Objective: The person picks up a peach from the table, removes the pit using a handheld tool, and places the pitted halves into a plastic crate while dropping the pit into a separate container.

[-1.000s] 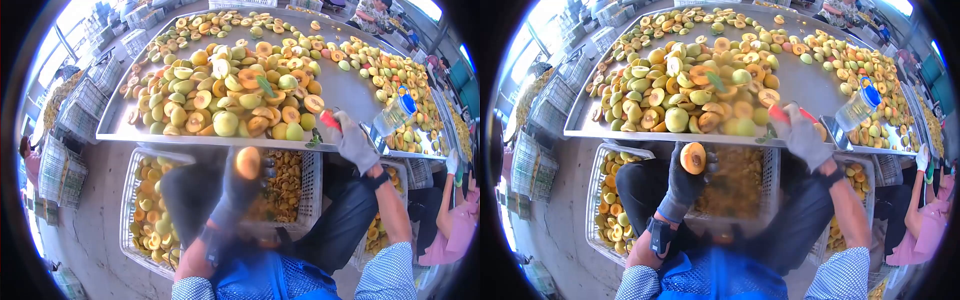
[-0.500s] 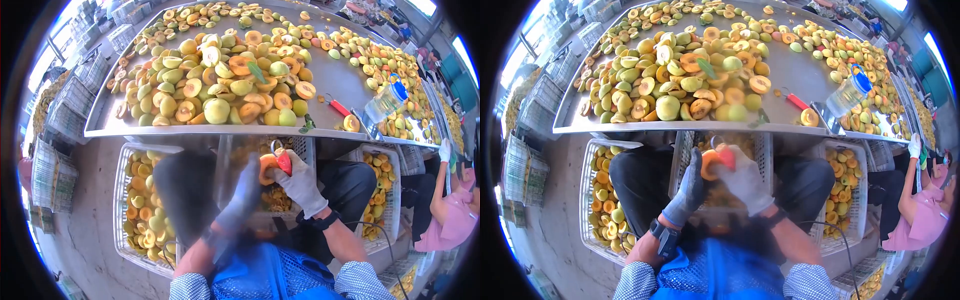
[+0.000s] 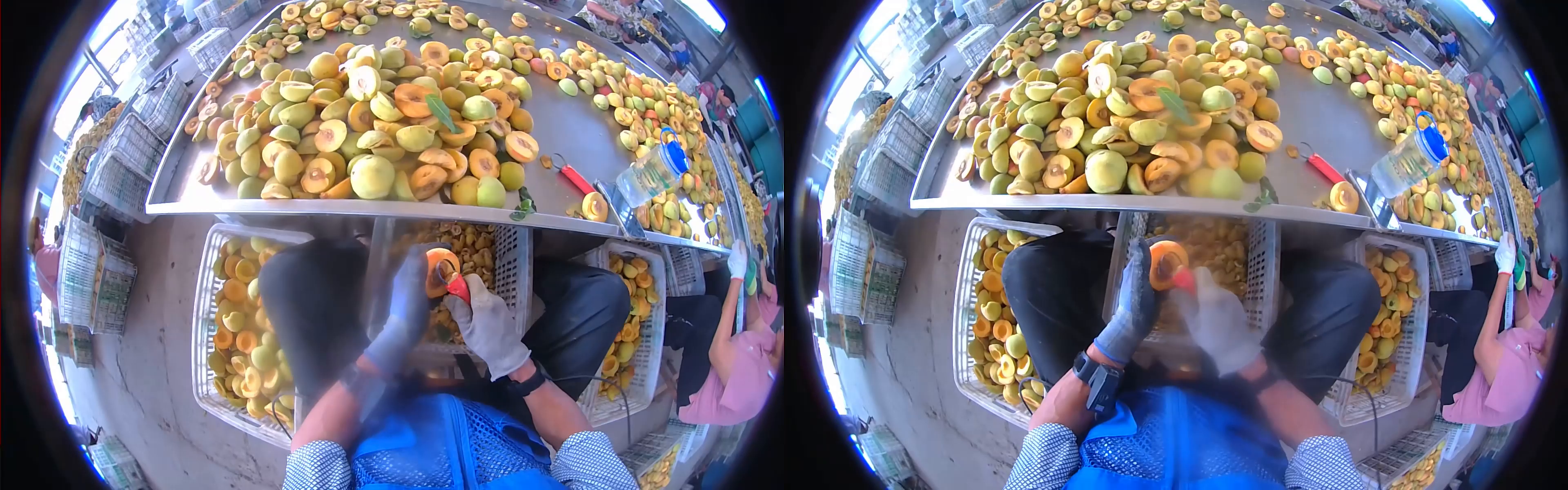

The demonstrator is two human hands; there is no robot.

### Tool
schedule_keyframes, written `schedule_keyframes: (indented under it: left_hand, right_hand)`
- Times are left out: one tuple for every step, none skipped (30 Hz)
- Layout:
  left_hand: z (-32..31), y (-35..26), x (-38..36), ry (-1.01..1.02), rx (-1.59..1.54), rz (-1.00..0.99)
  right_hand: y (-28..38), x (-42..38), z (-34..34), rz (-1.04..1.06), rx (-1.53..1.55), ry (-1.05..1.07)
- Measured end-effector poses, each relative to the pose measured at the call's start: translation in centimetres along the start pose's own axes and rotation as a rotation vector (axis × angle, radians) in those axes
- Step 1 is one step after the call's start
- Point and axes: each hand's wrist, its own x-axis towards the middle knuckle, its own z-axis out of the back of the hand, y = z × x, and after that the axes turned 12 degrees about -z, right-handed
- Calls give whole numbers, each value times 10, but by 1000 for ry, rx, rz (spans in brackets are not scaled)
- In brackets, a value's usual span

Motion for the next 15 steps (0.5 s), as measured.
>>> schedule_keyframes:
  left_hand:
    - [-3, -2, -1, -29, 72, -24]
    - [-4, -4, -1, -60, 146, -49]
    - [-4, -4, -1, -65, 148, -47]
    - [-3, -4, 0, -85, 126, -33]
    - [-3, -4, 0, -101, 105, -19]
    - [-2, -2, 1, -99, 107, -17]
    - [-1, -1, 3, -112, 150, -33]
    - [0, 0, 4, -127, 194, -50]
    - [-1, -3, 5, -126, 198, -49]
    - [-3, -8, 6, -128, 245, -9]
    - [-4, -11, 7, -129, 293, 30]
    - [-3, -9, 8, -126, 296, 32]
    - [-1, -5, 10, -98, 385, -48]
    - [-1, -3, 10, -69, 473, -127]
    - [-1, -2, 10, -63, 474, -123]
  right_hand:
    - [-2, 1, -3, -12, -18, 4]
    - [-5, 1, -7, -22, -34, 9]
    - [-6, 2, -10, -22, -32, 15]
    - [-9, 2, -13, -23, -26, 21]
    - [-11, 1, -15, -27, -19, 24]
    - [-12, 0, -17, -30, -17, 23]
    - [-13, 1, -19, -20, -15, 25]
    - [-13, 1, -21, -9, -12, 28]
    - [-12, 0, -21, -11, -9, 28]
    - [-11, -1, -21, -16, -15, 26]
    - [-10, -3, -22, -21, -21, 22]
    - [-10, -4, -24, -24, -17, 20]
    - [-11, -7, -27, -37, -38, 7]
    - [-13, -9, -29, -52, -60, -6]
    - [-21, -11, -34, -58, -58, -9]
